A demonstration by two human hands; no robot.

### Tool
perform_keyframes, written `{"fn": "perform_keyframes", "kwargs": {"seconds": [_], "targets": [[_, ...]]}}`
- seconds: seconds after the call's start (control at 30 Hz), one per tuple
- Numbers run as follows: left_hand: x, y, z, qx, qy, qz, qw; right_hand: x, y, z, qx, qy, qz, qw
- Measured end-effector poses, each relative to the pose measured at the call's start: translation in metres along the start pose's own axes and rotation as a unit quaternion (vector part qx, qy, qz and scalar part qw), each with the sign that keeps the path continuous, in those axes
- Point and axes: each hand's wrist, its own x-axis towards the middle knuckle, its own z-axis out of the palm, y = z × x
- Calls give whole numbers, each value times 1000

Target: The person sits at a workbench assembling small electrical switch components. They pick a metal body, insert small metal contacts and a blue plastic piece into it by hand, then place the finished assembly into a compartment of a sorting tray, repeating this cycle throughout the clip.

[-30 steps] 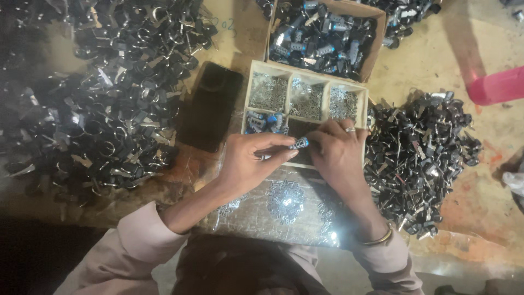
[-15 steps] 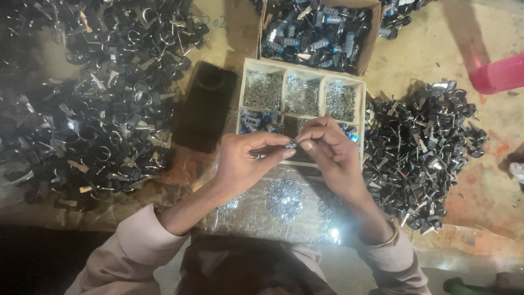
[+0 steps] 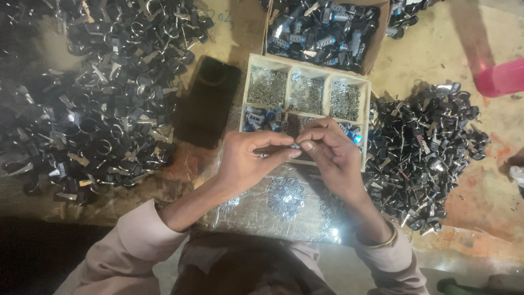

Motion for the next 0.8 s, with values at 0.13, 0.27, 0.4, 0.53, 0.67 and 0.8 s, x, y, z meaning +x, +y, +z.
{"fn": "perform_keyframes", "kwargs": {"seconds": [0.13,0.27,0.4,0.53,0.67,0.8], "targets": [[0,1,-1,7,1,3,1000,1,1,-2,-6,60,-43,997],[1,1,-1,-7,4,3,1000,2,-5,-10,-89,91,-6,992],[1,1,-1,0,8,12,1000,4,-9,-11,-186,102,-25,977],[0,1,-1,30,6,16,999,1,-9,-4,-93,70,-51,992],[-1,0,-1,33,17,43,998,0,-10,-1,-46,19,-64,997],[-1,-1,0,45,17,49,998,0,-12,1,-71,13,-53,996]]}}
